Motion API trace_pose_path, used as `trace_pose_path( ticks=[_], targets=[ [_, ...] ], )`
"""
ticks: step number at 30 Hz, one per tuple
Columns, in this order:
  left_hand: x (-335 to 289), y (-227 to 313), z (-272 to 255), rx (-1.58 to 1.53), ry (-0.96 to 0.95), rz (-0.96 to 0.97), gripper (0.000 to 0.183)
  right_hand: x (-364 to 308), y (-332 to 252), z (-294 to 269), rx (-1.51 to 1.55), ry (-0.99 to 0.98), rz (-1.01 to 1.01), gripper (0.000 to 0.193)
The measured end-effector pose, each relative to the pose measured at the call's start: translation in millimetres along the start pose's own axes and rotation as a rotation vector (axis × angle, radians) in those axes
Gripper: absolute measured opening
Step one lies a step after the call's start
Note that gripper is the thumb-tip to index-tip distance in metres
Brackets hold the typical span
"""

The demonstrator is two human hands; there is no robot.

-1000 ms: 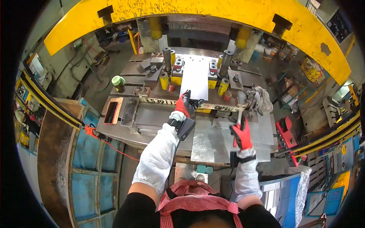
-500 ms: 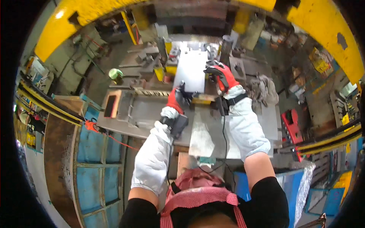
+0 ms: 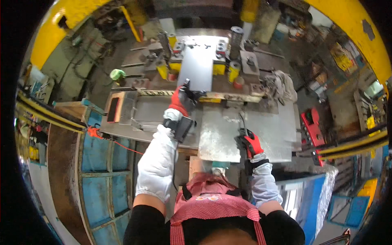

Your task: Operating a large industrial metal press to shape metal components.

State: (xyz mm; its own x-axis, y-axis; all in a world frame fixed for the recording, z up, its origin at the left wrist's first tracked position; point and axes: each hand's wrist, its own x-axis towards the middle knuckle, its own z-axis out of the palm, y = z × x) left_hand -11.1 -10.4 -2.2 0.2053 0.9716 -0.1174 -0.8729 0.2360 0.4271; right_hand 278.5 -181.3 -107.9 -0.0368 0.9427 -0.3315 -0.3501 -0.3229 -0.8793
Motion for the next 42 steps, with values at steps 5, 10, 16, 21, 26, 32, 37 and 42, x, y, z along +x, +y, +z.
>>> trace_pose_path(
  ticks=[5, 10, 16, 21, 26, 32, 37, 42],
  targets=[
    [8.6, -1.7, -4.7, -0.017, 0.121, 0.067, 0.025, -5.3, -1.9, 13.1, 0.088, 0.082, 0.045, 0.038],
    [0.7, -2.4, 2.2, 0.153, 0.237, 0.099, 0.025, -28.7, -12.4, 5.7, 0.173, 0.131, -0.046, 0.041],
    [4.8, 2.7, -5.1, 0.07, 0.125, -0.002, 0.033, -36.9, -3.3, 0.9, 0.11, 0.353, -0.062, 0.033],
    [15.9, -0.6, -19.6, 0.107, 0.149, -0.007, 0.031, -24.0, 23.7, -17.1, 0.115, 0.254, -0.068, 0.031],
    [73.0, 8.3, -52.3, 0.342, 0.149, 0.17, 0.031, -22.6, 28.3, -7.3, 0.259, 0.21, -0.1, 0.02],
    [147.7, 36.7, -103.3, 0.709, 0.189, 0.285, 0.041, -27.4, 19.3, 4.0, 0.261, 0.26, -0.041, 0.032],
    [157.7, 2.8, -91.6, 1.122, 0.096, 0.506, 0.044, -33.8, 18.4, -8.6, 0.162, 0.446, -0.25, 0.047],
    [108.1, 13.6, -51.7, 0.388, -0.045, 0.157, 0.035, -29.5, 22.4, -9.2, 0.27, 0.465, -0.267, 0.049]
  ],
)
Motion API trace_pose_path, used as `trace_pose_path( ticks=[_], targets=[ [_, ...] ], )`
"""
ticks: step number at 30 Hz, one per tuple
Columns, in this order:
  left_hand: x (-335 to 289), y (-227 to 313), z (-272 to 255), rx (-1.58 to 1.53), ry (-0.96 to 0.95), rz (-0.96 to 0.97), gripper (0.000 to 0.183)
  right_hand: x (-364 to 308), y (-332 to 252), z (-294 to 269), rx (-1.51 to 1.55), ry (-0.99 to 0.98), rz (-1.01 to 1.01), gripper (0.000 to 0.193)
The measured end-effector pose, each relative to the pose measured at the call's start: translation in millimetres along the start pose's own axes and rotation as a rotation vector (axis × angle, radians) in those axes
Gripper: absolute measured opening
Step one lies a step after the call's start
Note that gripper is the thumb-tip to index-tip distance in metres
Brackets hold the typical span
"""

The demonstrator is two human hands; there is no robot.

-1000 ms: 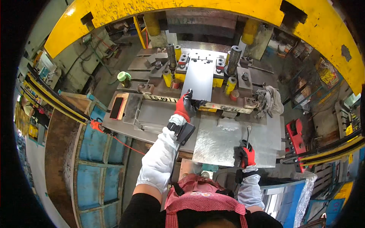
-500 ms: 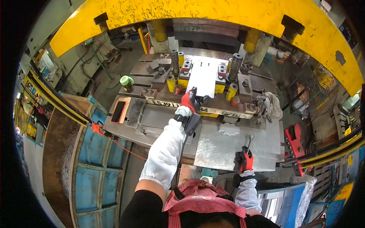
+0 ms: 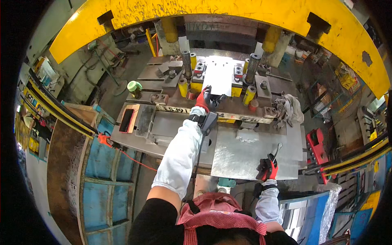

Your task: Operating a large industrial metal press to shape metal components.

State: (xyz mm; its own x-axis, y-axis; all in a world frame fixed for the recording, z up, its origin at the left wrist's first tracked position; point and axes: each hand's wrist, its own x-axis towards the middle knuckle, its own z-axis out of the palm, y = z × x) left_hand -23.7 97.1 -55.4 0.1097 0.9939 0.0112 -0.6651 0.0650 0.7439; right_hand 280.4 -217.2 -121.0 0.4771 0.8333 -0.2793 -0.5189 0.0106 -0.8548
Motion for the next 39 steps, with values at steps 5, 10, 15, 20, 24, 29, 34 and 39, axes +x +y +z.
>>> trace_pose_path(
  ticks=[5, 10, 15, 20, 24, 29, 34, 39],
  targets=[
    [-132.0, 59.2, 36.7, -0.02, 0.2, -0.167, 0.044, 4.9, 0.4, -14.3, 0.114, -0.058, 0.017, 0.044],
    [-273.3, 54.2, -44.5, 0.313, 0.316, 0.127, 0.038, -1.2, 3.4, 0.8, 0.098, 0.022, 0.023, 0.04],
    [-321.5, 56.8, -112.4, 1.906, 0.305, 0.229, 0.048, 8.2, 10.1, -13.7, 0.108, 0.01, -0.01, 0.037],
    [-327.8, 39.0, -165.6, 2.066, 0.144, -0.038, 0.055, 9.5, 13.8, -9.9, 0.094, 0.065, 0.021, 0.034],
    [-325.4, 33.9, -174.8, 2.064, 0.141, 0.003, 0.055, 10.0, 12.1, -5.9, 0.054, 0.071, 0.007, 0.034],
    [-322.1, 40.3, -170.5, 2.057, 0.106, -0.059, 0.05, 14.4, 17.7, -13.3, 0.095, 0.081, -0.016, 0.037],
    [-318.7, 44.9, -172.6, 2.087, 0.078, -0.217, 0.049, 11.9, 15.6, -3.7, 0.085, 0.119, -0.014, 0.023],
    [-317.5, 41.9, -170.4, 2.032, 0.135, -0.106, 0.045, 10.3, 12.3, -8.6, 0.103, 0.076, -0.005, 0.027]
  ],
)
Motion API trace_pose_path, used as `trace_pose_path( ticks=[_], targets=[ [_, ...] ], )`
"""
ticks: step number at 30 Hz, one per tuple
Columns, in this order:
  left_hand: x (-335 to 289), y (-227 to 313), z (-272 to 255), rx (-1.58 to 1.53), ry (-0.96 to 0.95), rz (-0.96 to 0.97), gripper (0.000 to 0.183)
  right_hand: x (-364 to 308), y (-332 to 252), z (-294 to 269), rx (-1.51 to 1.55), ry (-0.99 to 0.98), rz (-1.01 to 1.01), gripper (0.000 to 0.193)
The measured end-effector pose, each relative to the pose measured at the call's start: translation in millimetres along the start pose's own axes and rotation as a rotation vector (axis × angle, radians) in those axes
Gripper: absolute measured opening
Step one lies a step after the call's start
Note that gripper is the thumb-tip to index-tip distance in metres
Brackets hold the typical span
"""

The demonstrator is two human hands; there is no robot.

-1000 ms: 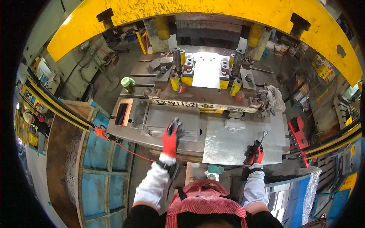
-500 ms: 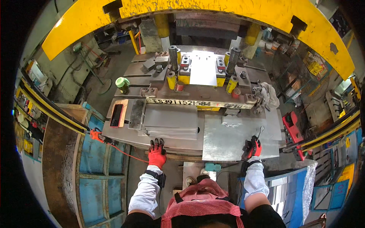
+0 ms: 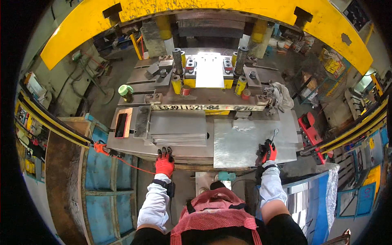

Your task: Operating a large industrial metal press to shape metal components.

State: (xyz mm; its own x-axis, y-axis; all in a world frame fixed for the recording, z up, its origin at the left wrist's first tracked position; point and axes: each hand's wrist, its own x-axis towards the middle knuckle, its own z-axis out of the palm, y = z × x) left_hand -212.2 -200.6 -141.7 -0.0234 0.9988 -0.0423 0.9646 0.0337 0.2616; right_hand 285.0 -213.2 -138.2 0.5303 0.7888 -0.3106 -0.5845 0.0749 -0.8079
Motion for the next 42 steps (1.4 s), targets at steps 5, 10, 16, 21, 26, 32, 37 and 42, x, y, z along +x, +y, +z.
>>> trace_pose_path(
  ticks=[5, 10, 16, 21, 26, 32, 37, 42],
  targets=[
    [-0.4, -2.9, 3.1, -0.022, 0.025, -0.012, 0.043, -2.5, -0.7, 5.0, 0.001, 0.049, 0.004, 0.033],
    [2.9, -8.1, 7.8, -0.018, 0.029, 0.015, 0.043, -3.5, -2.4, 4.1, 0.015, 0.048, 0.023, 0.033],
    [4.2, -9.9, 11.5, 0.01, 0.073, 0.058, 0.043, 1.9, 3.8, -1.5, 0.03, 0.009, -0.019, 0.026],
    [6.3, -9.5, 12.8, 0.06, 0.101, 0.078, 0.042, 2.3, 4.7, -4.9, 0.076, -0.026, -0.012, 0.034],
    [9.1, -15.5, 11.4, 0.082, -0.014, 0.078, 0.054, -1.2, 0.2, 3.0, 0.032, 0.008, -0.004, 0.037],
    [-4.1, 4.4, -8.5, 0.023, 0.083, 0.105, 0.043, -6.6, -6.0, 3.3, 0.017, 0.052, 0.053, 0.036],
    [2.8, 3.9, -3.5, -0.018, -0.029, 0.093, 0.043, -1.8, -7.0, -3.0, -0.058, 0.109, 0.063, 0.044],
    [2.0, -3.8, 2.5, 0.041, 0.032, 0.071, 0.045, 1.5, -3.9, 2.8, -0.129, 0.08, 0.075, 0.045]
  ],
)
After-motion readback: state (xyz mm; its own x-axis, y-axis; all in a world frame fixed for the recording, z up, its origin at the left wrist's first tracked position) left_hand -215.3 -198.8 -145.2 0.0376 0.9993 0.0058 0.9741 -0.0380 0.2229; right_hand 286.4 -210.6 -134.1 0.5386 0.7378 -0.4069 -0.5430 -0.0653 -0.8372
